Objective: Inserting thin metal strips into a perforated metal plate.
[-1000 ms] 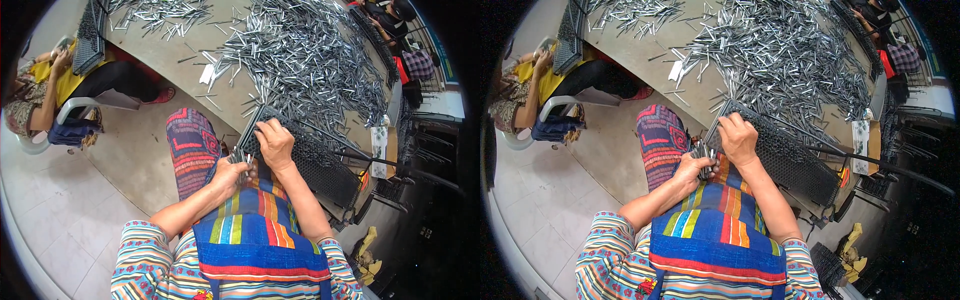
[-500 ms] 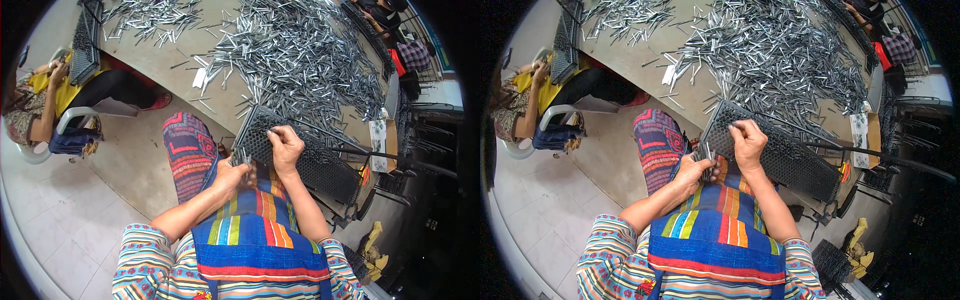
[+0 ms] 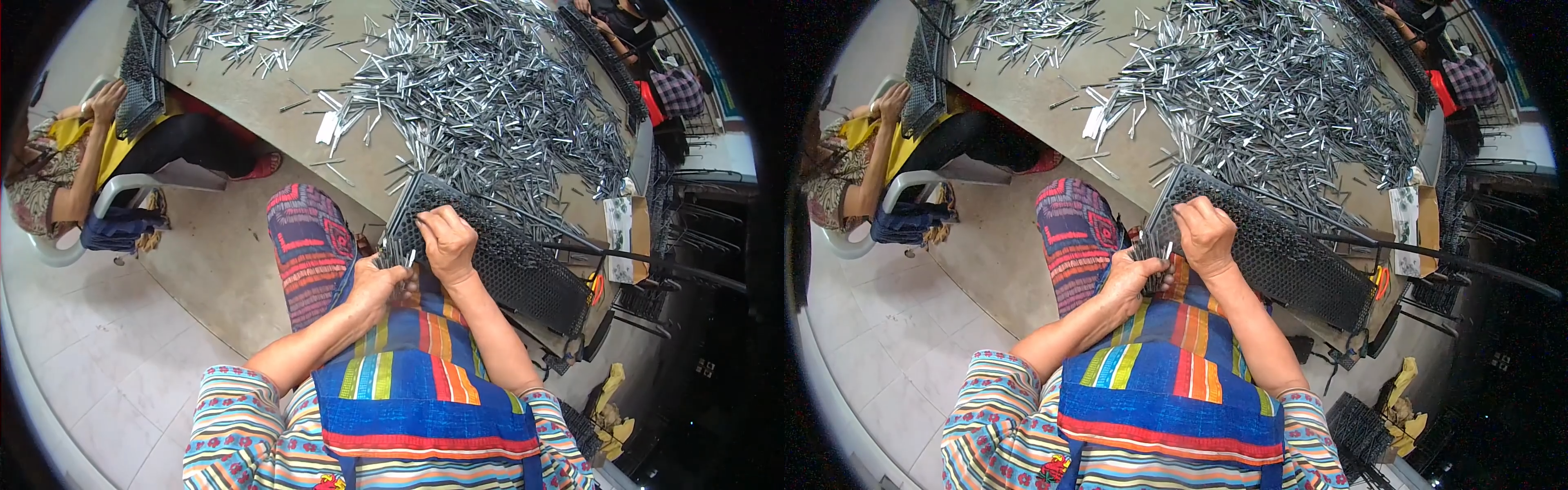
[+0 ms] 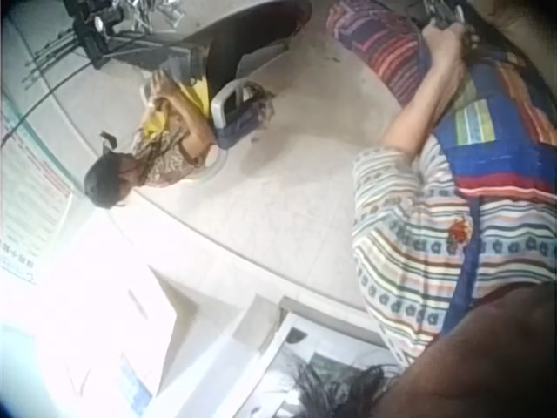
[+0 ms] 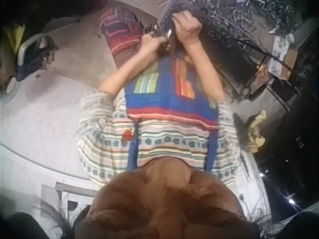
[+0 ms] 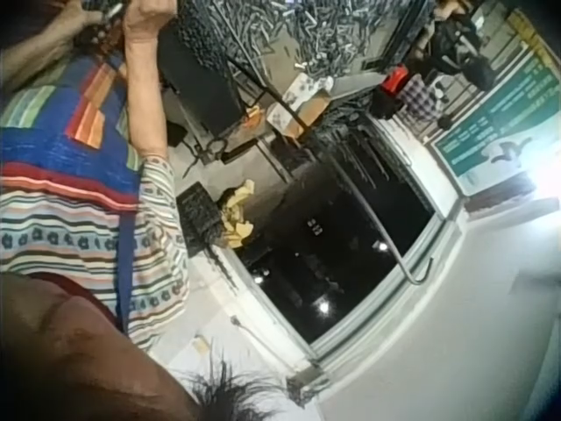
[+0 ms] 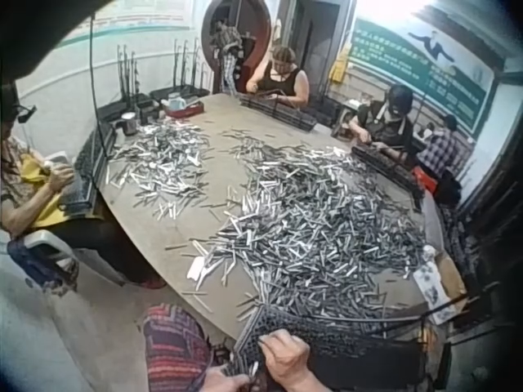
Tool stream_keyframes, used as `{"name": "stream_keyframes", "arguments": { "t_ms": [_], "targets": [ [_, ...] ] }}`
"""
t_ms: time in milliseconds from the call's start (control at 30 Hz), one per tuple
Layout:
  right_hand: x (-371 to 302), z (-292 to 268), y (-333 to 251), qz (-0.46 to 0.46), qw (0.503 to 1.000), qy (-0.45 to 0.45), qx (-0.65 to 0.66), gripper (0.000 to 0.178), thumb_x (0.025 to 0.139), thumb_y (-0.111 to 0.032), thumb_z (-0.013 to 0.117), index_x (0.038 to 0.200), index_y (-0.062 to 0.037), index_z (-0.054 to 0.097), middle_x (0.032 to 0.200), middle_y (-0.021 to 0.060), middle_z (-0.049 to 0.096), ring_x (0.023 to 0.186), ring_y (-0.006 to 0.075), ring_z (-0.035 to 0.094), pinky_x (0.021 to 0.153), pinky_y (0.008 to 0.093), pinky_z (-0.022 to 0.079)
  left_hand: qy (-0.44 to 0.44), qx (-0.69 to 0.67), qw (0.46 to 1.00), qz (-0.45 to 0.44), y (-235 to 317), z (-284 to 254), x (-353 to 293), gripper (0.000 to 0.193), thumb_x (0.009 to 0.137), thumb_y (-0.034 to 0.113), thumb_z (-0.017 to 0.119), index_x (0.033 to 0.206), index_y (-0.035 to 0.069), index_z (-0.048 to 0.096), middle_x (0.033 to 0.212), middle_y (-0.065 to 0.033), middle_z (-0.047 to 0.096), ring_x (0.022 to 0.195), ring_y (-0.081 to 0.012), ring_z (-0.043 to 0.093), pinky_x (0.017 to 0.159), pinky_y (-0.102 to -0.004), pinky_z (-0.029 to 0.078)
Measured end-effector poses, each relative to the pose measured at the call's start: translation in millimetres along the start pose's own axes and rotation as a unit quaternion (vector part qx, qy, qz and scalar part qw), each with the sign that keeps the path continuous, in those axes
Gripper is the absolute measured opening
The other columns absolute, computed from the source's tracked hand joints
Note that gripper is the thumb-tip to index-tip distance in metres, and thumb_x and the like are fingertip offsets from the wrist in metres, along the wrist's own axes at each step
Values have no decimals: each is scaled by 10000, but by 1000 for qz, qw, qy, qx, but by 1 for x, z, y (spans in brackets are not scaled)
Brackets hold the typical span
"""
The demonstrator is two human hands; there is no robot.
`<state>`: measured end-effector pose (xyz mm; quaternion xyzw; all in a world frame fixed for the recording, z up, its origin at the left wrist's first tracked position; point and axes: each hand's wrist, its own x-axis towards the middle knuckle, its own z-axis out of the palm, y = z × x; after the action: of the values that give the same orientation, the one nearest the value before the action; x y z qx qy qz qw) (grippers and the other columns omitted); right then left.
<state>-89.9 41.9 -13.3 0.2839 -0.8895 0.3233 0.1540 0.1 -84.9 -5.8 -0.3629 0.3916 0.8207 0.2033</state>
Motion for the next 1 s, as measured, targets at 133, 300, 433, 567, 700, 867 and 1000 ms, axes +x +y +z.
{"name": "stream_keyframes", "arguments": {
  "t_ms": [133, 300, 433, 567, 700, 867, 1000],
  "targets": [
    [-5, -9, -7, 9, 1000, 10, -16, 144, 721, -9, 706, 859, -40, 681, 768, 87, 623, 659, 249, 631, 585, 314, 498, -15, -13, 1000, -5, 0, -2, 1, 110, 769, -41, 624, 878, -24, 618, 749, -118, 655, 573, -185, 637, 502, -282, 526],
    [-21, -9, -9, 113, 993, -21, 39, 198, 731, -29, 681, 927, -35, 654, 794, 103, 603, 673, 295, 621, 590, 370, 499, -14, -23, 1000, -3, -2, -2, 1, 137, 752, -62, 616, 882, -20, 625, 759, -116, 660, 589, -184, 642, 510, -279, 521],
    [-13, -10, -11, 54, 998, -14, 2, 147, 735, 7, 673, 879, -19, 657, 782, 120, 623, 666, 285, 627, 585, 338, 493, -27, -36, 999, -1, -7, -2, 2, 175, 741, -93, 601, 895, -13, 624, 779, -109, 664, 619, -184, 649, 518, -277, 518],
    [-6, -1, -3, 52, 999, -13, 6, 111, 741, 3, 668, 848, -18, 652, 765, 123, 616, 659, 294, 620, 585, 350, 489, -33, -41, 999, -8, -10, -5, 2, 191, 744, -108, 589, 903, -7, 619, 786, -103, 664, 627, -182, 650, 525, -279, 523],
    [3, -2, 2, 69, 997, -11, 32, 58, 753, -12, 671, 802, -21, 641, 745, 115, 611, 648, 294, 620, 579, 351, 488, -21, -36, 999, -6, -8, -3, 1, 196, 752, -108, 580, 913, -1, 613, 789, -93, 665, 633, -178, 651, 524, -278, 528],
    [7, 0, 7, 17, 998, -51, 19, 70, 739, -58, 679, 794, -66, 636, 748, 83, 591, 625, 285, 617, 558, 359, 497, -15, -11, 1000, -25, -6, -1, 3, 195, 758, -108, 575, 916, 1, 609, 793, -88, 667, 636, -172, 653, 519, -281, 530],
    [7, 0, 9, 18, 997, -80, -10, 56, 744, -76, 675, 791, -75, 644, 744, 80, 584, 619, 291, 614, 556, 362, 495, -37, -28, 999, -9, -7, -2, 5, 200, 757, -111, 578, 921, -1, 608, 795, -95, 668, 643, -176, 657, 526, -278, 533]
  ]
}}
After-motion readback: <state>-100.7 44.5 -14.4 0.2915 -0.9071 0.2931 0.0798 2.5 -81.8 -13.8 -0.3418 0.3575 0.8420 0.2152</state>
